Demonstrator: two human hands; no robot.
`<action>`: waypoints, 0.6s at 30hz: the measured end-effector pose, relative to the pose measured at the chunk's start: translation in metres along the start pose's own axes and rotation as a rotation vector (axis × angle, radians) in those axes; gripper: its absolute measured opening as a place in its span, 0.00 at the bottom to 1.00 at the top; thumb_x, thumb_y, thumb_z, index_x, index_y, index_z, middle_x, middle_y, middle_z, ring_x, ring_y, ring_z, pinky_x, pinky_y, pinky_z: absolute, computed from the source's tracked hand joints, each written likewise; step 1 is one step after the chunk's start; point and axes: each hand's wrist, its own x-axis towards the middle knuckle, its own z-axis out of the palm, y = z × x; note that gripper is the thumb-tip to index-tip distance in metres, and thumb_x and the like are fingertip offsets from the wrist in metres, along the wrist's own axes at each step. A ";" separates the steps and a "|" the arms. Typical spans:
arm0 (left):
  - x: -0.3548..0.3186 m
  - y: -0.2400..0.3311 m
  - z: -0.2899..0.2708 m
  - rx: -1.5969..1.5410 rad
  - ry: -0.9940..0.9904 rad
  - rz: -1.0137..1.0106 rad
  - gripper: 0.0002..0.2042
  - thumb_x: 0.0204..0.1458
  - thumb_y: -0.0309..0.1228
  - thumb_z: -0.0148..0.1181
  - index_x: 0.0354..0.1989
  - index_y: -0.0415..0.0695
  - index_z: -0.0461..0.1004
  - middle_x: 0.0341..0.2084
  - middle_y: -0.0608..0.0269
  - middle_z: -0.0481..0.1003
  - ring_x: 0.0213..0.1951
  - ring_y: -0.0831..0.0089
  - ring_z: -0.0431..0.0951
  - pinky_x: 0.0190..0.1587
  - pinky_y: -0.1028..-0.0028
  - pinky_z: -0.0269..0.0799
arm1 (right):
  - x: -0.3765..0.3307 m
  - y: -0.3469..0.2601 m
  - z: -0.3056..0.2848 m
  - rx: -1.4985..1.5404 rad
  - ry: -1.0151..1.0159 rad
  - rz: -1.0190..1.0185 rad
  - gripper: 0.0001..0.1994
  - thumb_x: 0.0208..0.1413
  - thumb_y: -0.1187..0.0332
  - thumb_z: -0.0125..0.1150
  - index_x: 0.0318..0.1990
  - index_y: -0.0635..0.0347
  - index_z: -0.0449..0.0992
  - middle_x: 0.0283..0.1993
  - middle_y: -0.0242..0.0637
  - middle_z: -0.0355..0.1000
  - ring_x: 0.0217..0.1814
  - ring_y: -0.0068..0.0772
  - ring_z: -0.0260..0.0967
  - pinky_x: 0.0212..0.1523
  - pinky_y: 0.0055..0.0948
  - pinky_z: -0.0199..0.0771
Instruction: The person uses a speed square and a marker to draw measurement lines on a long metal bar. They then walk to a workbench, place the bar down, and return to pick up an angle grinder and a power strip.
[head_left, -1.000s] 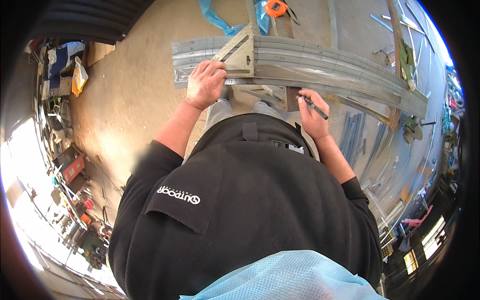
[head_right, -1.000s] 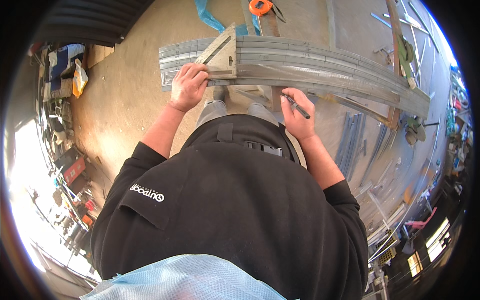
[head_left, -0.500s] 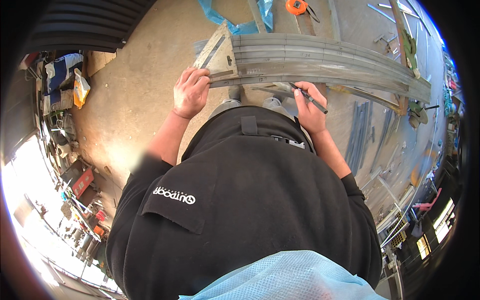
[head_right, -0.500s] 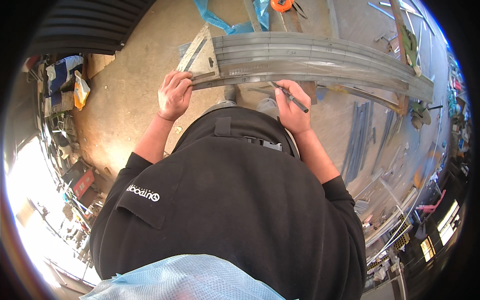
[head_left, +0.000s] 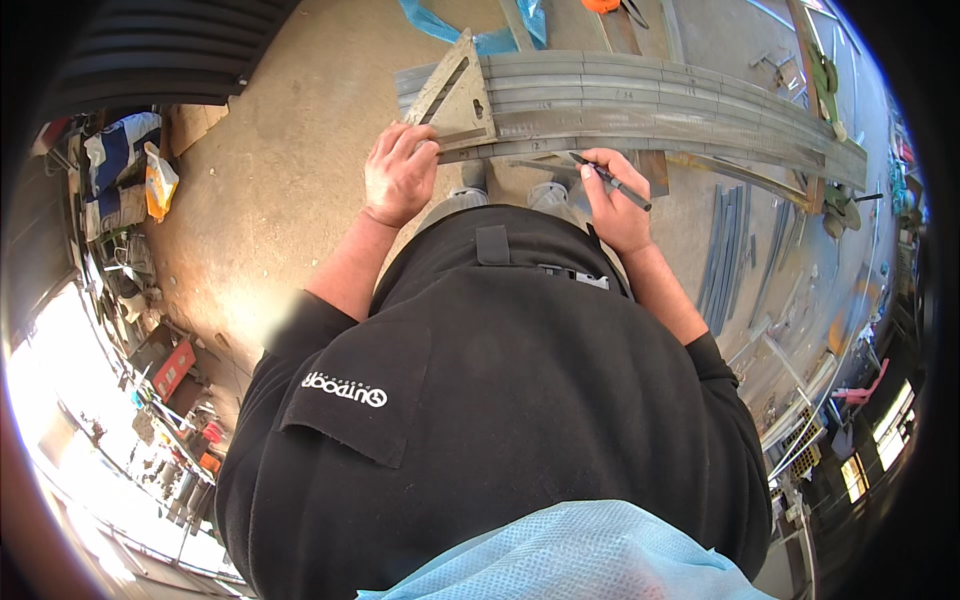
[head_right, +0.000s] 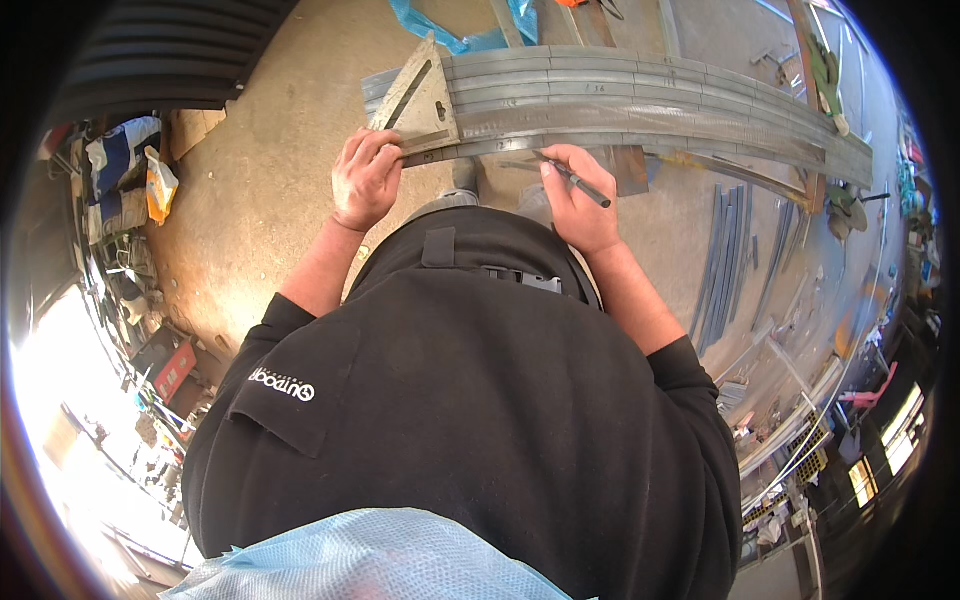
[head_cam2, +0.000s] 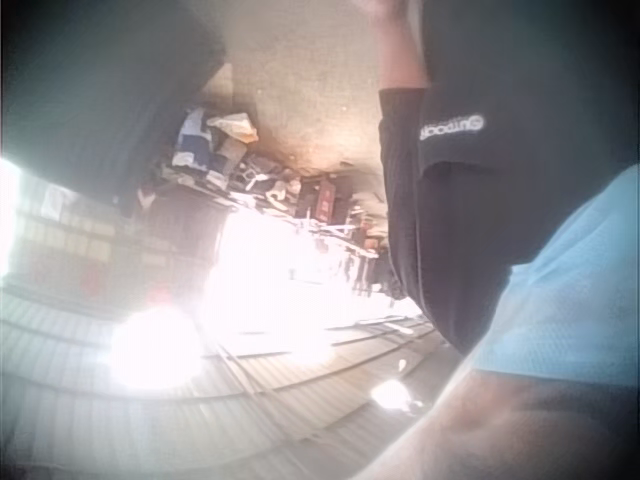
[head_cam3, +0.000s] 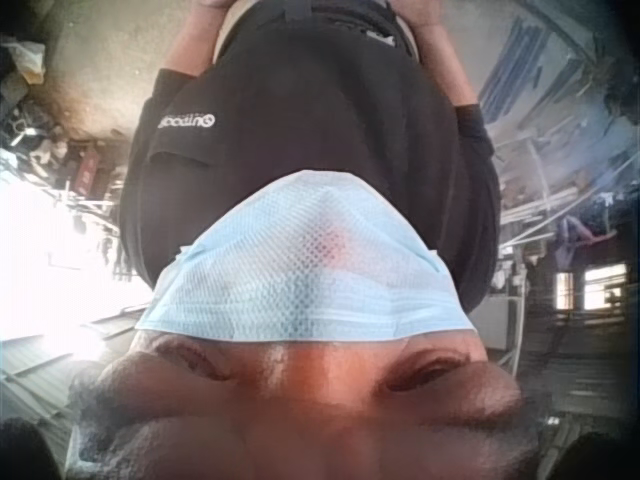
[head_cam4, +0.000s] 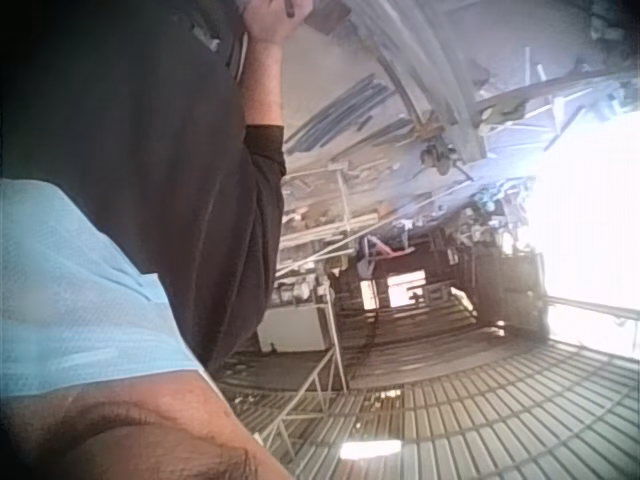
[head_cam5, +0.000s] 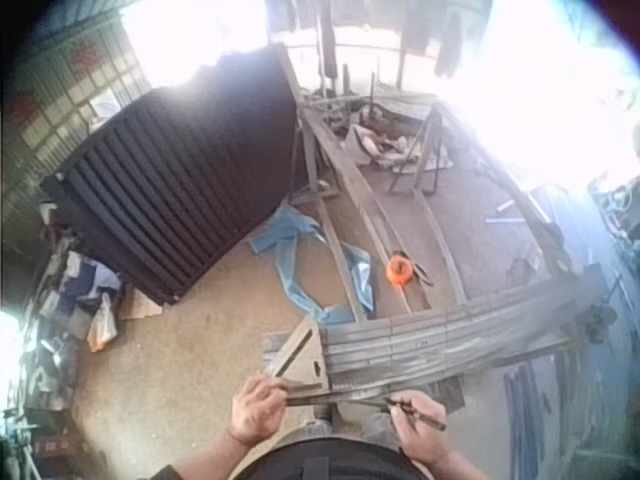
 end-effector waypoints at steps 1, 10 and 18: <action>0.000 0.000 0.000 0.004 0.008 -0.004 0.07 0.51 0.22 0.70 0.37 0.46 0.81 0.47 0.64 0.82 0.53 0.55 0.81 0.61 0.54 0.79 | -0.001 0.001 0.000 0.001 0.002 0.003 0.09 0.68 0.74 0.67 0.52 0.66 0.83 0.45 0.45 0.84 0.44 0.40 0.82 0.50 0.35 0.82; -0.001 0.001 -0.001 0.025 -0.004 -0.052 0.07 0.50 0.23 0.72 0.37 0.47 0.82 0.47 0.66 0.83 0.54 0.55 0.82 0.57 0.57 0.81 | -0.002 0.006 -0.004 -0.020 -0.039 0.010 0.08 0.70 0.77 0.65 0.53 0.68 0.82 0.45 0.41 0.84 0.47 0.28 0.82 0.52 0.30 0.80; -0.003 0.000 -0.003 0.023 0.004 -0.061 0.07 0.51 0.23 0.72 0.37 0.47 0.83 0.48 0.67 0.84 0.54 0.55 0.82 0.57 0.57 0.80 | 0.003 0.006 -0.006 -0.001 -0.044 0.012 0.08 0.69 0.76 0.66 0.52 0.67 0.82 0.45 0.41 0.84 0.45 0.31 0.80 0.51 0.30 0.79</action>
